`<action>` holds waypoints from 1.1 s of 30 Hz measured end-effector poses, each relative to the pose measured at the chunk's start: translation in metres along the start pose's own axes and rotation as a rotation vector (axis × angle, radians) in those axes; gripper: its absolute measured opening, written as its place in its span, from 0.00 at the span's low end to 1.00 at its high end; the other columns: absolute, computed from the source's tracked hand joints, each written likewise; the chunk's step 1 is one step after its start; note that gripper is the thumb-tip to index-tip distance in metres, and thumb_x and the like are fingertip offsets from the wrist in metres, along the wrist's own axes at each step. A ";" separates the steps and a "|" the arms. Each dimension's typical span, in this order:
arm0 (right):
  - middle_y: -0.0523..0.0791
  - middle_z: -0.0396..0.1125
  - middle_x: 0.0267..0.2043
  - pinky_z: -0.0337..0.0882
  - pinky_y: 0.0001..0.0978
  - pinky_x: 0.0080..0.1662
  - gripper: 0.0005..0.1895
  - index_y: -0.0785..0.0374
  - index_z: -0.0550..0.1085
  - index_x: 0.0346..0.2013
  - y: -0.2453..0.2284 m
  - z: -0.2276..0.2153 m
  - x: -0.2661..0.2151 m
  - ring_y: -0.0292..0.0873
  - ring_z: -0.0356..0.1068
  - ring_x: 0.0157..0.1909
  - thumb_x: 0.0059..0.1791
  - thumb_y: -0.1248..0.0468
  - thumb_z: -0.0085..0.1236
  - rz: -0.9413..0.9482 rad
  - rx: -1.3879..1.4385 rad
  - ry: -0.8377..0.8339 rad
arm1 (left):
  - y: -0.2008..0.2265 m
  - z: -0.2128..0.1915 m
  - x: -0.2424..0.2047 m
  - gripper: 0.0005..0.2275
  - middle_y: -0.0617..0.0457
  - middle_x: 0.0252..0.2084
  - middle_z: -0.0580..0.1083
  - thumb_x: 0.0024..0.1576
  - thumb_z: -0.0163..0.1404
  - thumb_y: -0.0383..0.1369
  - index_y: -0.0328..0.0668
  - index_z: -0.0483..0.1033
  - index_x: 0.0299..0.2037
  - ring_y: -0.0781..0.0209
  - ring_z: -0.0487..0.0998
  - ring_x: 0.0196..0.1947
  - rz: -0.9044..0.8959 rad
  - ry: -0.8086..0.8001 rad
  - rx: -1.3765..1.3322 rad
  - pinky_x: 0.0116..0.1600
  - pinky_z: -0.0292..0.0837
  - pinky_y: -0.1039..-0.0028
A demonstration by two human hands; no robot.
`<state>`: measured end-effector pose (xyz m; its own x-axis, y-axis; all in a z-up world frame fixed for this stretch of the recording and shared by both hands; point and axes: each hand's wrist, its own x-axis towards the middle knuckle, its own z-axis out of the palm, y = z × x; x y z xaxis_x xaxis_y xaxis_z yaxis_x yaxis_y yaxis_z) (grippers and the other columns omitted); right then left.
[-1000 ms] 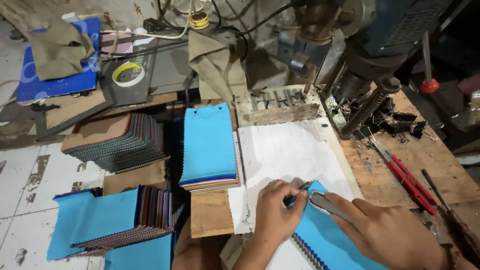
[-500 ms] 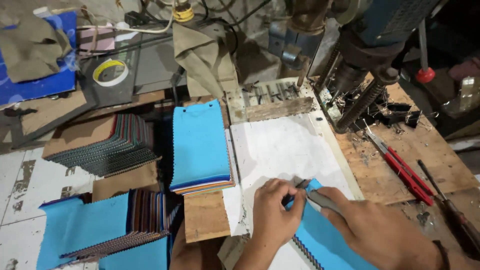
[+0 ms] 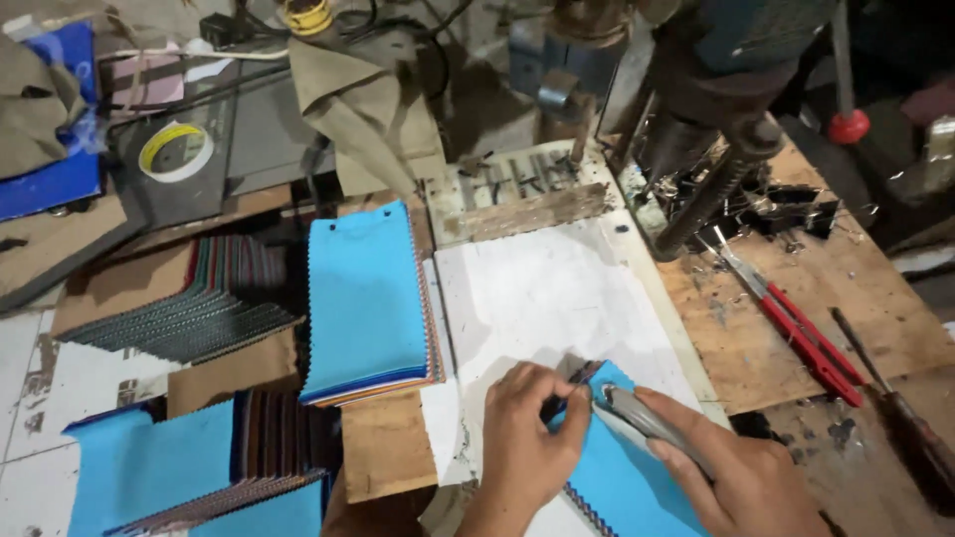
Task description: Preparing fabric samples by stapling them together and then using a drill press to create holes in the stacks.
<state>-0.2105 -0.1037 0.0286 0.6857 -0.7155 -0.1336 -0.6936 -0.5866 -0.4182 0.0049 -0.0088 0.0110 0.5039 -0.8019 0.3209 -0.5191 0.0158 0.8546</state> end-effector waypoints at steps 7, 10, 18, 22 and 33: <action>0.32 0.71 0.67 0.67 0.42 0.65 0.28 0.27 0.73 0.63 -0.046 -0.071 0.007 0.41 0.73 0.63 0.48 0.45 0.43 0.516 0.411 -0.038 | -0.001 0.000 -0.003 0.10 0.57 0.27 0.71 0.58 0.56 0.35 0.45 0.72 0.27 0.57 0.71 0.26 0.003 0.000 0.023 0.31 0.64 0.63; 0.36 0.76 0.59 0.58 0.28 0.65 0.24 0.42 0.76 0.61 -0.028 -0.099 0.003 0.36 0.71 0.59 0.50 0.52 0.47 0.602 0.376 0.082 | 0.008 -0.006 -0.009 0.04 0.57 0.31 0.76 0.59 0.55 0.34 0.47 0.77 0.33 0.59 0.75 0.31 0.025 0.006 -0.033 0.35 0.70 0.66; 0.51 0.71 0.28 0.64 0.32 0.39 0.20 0.51 0.80 0.58 0.160 -0.050 -0.015 0.46 0.68 0.28 0.51 0.59 0.58 0.295 0.164 0.322 | 0.017 -0.025 -0.048 0.21 0.47 0.56 0.73 0.64 0.43 0.46 0.43 0.72 0.61 0.49 0.72 0.60 -0.171 0.065 0.106 0.62 0.66 0.62; 0.50 0.80 0.32 0.71 0.30 0.39 0.24 0.52 0.79 0.60 0.178 -0.032 -0.020 0.45 0.78 0.29 0.49 0.59 0.59 0.229 0.064 0.319 | 0.004 -0.011 0.022 0.17 0.35 0.63 0.70 0.67 0.42 0.32 0.32 0.70 0.63 0.34 0.70 0.62 0.090 0.074 0.339 0.62 0.67 0.49; 0.30 0.71 0.64 0.74 0.36 0.56 0.31 0.34 0.70 0.66 0.204 -0.017 -0.054 0.36 0.73 0.61 0.46 0.47 0.53 0.087 -0.281 0.432 | 0.134 0.050 0.081 0.38 0.44 0.81 0.37 0.55 0.18 0.60 0.61 0.45 0.78 0.42 0.27 0.80 -0.296 -0.872 0.255 0.71 0.01 0.41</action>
<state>-0.3933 -0.1911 -0.0338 0.5105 -0.8226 0.2503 -0.8171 -0.5548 -0.1567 -0.0584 -0.1013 0.1304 -0.0002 -0.9168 -0.3994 -0.6396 -0.3069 0.7048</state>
